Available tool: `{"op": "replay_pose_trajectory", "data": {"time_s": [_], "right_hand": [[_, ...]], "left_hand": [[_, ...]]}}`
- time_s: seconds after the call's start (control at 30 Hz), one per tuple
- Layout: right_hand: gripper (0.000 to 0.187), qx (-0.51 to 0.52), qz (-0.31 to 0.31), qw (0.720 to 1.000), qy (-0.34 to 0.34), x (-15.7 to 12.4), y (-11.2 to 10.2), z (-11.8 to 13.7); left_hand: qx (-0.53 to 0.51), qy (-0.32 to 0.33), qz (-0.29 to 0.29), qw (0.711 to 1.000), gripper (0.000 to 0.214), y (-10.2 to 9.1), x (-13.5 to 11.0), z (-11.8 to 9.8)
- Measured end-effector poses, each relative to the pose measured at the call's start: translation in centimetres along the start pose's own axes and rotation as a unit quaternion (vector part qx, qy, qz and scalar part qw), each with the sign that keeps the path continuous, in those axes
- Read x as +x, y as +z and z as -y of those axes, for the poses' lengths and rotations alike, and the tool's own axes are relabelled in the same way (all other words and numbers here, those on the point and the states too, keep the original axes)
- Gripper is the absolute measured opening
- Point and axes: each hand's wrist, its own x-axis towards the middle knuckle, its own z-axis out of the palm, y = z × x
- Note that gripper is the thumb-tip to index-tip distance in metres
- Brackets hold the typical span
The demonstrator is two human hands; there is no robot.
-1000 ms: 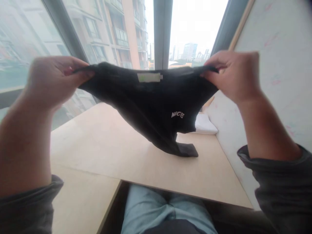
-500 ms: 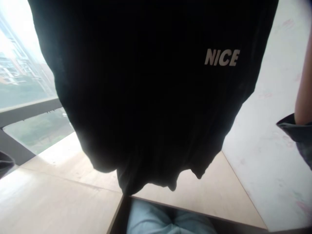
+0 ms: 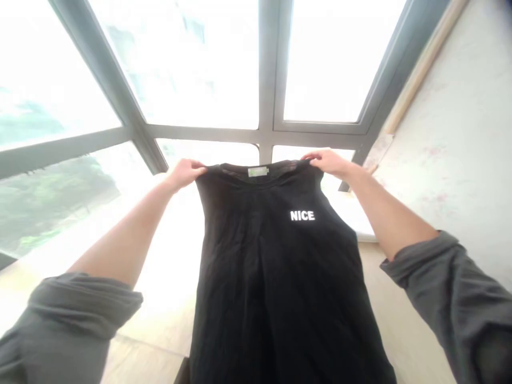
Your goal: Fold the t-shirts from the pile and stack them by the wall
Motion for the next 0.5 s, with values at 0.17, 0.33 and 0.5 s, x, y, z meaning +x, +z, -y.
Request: {"op": "replay_pose_trajectory", "data": {"time_s": [0.17, 0.33, 0.5], "right_hand": [[0.035, -0.037, 0.073, 0.997, 0.002, 0.5, 7.5, -5.1], [0.036, -0.056, 0.119, 0.991, -0.011, -0.9, 10.5, -7.5], [0.035, -0.062, 0.204, 0.976, -0.052, -10.9, 8.3, -10.0]], "left_hand": [[0.036, -0.003, 0.062, 0.997, 0.037, 9.0, 3.3, 3.0], [0.072, 0.026, 0.126, 0.989, 0.042, 13.8, 3.4, 4.3], [0.115, 0.071, 0.184, 0.974, 0.035, 14.6, -10.4, 6.2]]}}
